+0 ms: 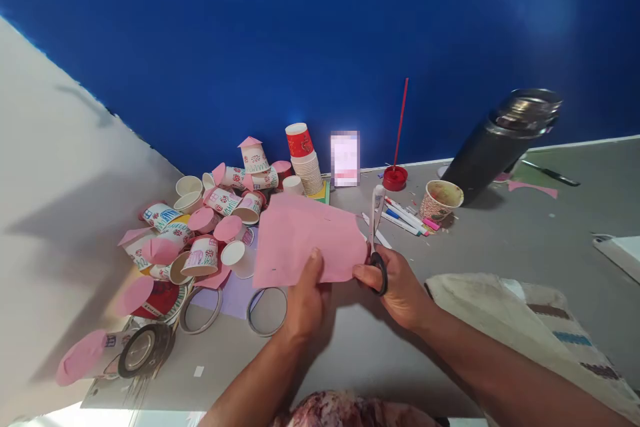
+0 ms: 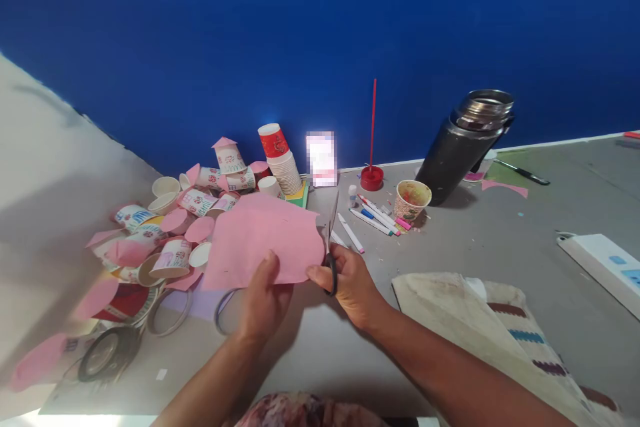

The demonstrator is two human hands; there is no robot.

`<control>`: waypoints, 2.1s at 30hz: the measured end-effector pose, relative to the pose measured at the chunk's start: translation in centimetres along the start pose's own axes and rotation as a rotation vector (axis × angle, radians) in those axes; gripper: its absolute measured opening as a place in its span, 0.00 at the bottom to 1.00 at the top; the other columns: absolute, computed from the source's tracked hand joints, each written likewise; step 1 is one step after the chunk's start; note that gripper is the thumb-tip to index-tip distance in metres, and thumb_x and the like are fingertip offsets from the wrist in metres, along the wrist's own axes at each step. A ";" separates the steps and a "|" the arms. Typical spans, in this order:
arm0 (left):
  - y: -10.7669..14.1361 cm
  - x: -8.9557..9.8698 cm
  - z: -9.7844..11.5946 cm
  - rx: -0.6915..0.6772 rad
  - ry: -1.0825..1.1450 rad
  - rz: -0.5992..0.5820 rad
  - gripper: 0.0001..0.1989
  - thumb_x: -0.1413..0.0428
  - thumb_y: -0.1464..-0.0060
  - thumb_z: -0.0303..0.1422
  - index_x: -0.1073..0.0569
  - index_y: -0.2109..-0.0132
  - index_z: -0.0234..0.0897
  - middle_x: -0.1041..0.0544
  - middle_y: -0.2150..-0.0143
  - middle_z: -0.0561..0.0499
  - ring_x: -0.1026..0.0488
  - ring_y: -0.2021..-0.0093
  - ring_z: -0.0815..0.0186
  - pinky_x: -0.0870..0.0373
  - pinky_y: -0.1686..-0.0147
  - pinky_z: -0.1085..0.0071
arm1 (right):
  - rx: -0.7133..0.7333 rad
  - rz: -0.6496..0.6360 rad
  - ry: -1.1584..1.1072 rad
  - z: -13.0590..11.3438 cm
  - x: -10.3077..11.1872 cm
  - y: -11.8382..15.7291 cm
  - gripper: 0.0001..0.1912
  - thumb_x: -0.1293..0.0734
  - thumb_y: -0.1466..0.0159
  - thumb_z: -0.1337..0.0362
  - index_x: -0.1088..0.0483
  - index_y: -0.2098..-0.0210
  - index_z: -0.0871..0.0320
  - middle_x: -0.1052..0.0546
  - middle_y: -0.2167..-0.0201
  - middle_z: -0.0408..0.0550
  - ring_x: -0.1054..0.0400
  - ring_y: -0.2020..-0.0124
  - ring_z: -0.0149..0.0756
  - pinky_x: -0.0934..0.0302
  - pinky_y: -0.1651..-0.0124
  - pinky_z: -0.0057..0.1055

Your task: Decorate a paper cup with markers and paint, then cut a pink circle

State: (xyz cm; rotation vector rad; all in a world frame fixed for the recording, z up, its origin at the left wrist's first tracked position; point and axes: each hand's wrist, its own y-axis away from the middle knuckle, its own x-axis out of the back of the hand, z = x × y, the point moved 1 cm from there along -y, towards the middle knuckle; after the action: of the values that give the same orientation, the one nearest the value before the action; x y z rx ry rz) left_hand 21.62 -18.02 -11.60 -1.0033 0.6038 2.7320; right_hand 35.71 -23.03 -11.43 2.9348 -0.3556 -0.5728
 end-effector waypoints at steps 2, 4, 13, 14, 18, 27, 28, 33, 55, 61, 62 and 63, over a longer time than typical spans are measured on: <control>-0.3 -0.6 1.3 -0.020 0.025 0.006 0.23 0.38 0.39 0.38 0.24 0.39 0.35 0.17 0.45 0.42 0.23 0.38 0.52 0.29 0.35 0.59 | -0.006 -0.068 0.030 0.2 0.3 -0.2 0.29 0.23 0.49 0.38 0.29 0.69 0.58 0.24 0.74 0.45 0.40 0.76 0.30 0.46 0.73 0.30; -0.4 -0.8 2.4 0.001 0.072 -0.009 0.23 0.40 0.37 0.38 0.24 0.37 0.35 0.17 0.45 0.41 0.22 0.40 0.51 0.26 0.37 0.58 | -0.010 -0.137 0.046 0.3 0.7 -0.3 0.34 0.29 0.45 0.31 0.29 0.67 0.58 0.22 0.71 0.48 0.40 0.77 0.29 0.48 0.74 0.29; -1.3 -0.2 3.4 0.035 0.249 0.112 0.24 0.51 0.28 0.35 0.34 0.29 0.46 0.21 0.37 0.44 0.24 0.36 0.57 0.28 0.34 0.58 | -0.271 -0.312 0.185 1.4 0.5 0.0 0.37 0.29 0.50 0.26 0.33 0.71 0.56 0.27 0.79 0.44 0.43 0.78 0.29 0.52 0.72 0.29; -1.4 -0.2 3.4 0.047 0.260 0.124 0.24 0.51 0.28 0.35 0.34 0.29 0.45 0.21 0.37 0.44 0.24 0.37 0.57 0.29 0.34 0.58 | -0.278 -0.320 0.194 1.5 0.5 -0.1 0.37 0.29 0.50 0.26 0.33 0.71 0.56 0.27 0.79 0.44 0.42 0.77 0.30 0.52 0.72 0.29; -1.4 -0.2 3.3 0.072 0.294 0.155 0.24 0.50 0.28 0.35 0.33 0.29 0.47 0.21 0.37 0.44 0.24 0.36 0.56 0.29 0.33 0.56 | -0.296 -0.313 0.219 1.4 0.6 -0.4 0.37 0.29 0.51 0.26 0.33 0.72 0.56 0.27 0.80 0.44 0.42 0.77 0.30 0.52 0.72 0.29; -1.4 -0.3 3.1 0.067 0.293 0.196 0.24 0.50 0.29 0.34 0.35 0.28 0.48 0.21 0.37 0.45 0.26 0.35 0.55 0.30 0.32 0.56 | -0.325 -0.271 0.263 0.8 0.6 -0.9 0.38 0.28 0.54 0.25 0.32 0.74 0.56 0.27 0.80 0.46 0.38 0.76 0.33 0.48 0.70 0.30; -1.4 -0.3 3.1 0.062 0.289 0.190 0.25 0.50 0.29 0.34 0.35 0.28 0.48 0.21 0.36 0.45 0.26 0.34 0.55 0.30 0.32 0.55 | -0.327 -0.268 0.266 0.8 0.6 -0.9 0.38 0.28 0.54 0.26 0.32 0.74 0.56 0.27 0.81 0.46 0.38 0.76 0.33 0.48 0.70 0.30; -1.4 -0.1 3.0 0.036 0.272 0.142 0.25 0.50 0.28 0.35 0.36 0.28 0.46 0.23 0.35 0.44 0.27 0.34 0.55 0.31 0.32 0.55 | -0.328 -0.257 0.248 1.0 0.7 -0.8 0.36 0.26 0.53 0.28 0.32 0.74 0.57 0.28 0.82 0.45 0.40 0.77 0.32 0.49 0.70 0.30; -1.6 0.6 3.7 -0.021 0.141 0.067 0.30 0.37 0.38 0.36 0.30 0.32 0.40 0.21 0.38 0.40 0.27 0.34 0.49 0.33 0.30 0.54 | -0.327 -0.249 0.292 1.2 0.9 -0.6 0.33 0.25 0.52 0.32 0.33 0.77 0.56 0.30 0.84 0.42 0.42 0.78 0.29 0.51 0.73 0.29; -1.8 0.7 4.0 -0.062 0.100 0.092 0.32 0.34 0.42 0.39 0.29 0.32 0.40 0.21 0.37 0.40 0.27 0.34 0.47 0.30 0.33 0.53 | -0.351 -0.239 0.300 0.9 0.8 -0.6 0.29 0.23 0.52 0.38 0.33 0.78 0.56 0.30 0.84 0.42 0.41 0.79 0.29 0.50 0.73 0.29; -1.8 0.7 4.1 -0.066 0.095 0.094 0.32 0.33 0.42 0.39 0.29 0.33 0.40 0.21 0.38 0.40 0.26 0.35 0.47 0.30 0.33 0.54 | -0.351 -0.239 0.298 1.0 0.8 -0.6 0.29 0.23 0.52 0.39 0.33 0.78 0.56 0.30 0.84 0.42 0.41 0.79 0.29 0.51 0.73 0.28; -1.9 0.8 4.1 -0.069 0.092 0.094 0.32 0.33 0.43 0.39 0.28 0.33 0.40 0.21 0.38 0.40 0.26 0.35 0.48 0.29 0.34 0.55 | -0.351 -0.240 0.299 1.0 0.8 -0.6 0.28 0.23 0.52 0.39 0.33 0.78 0.56 0.30 0.84 0.42 0.41 0.79 0.29 0.51 0.73 0.28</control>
State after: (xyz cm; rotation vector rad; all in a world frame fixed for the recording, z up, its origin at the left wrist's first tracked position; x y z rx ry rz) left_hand 19.20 -14.57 -9.86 -1.1508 0.5892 2.8191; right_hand 36.20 -22.69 -12.71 2.6753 0.1208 -0.1864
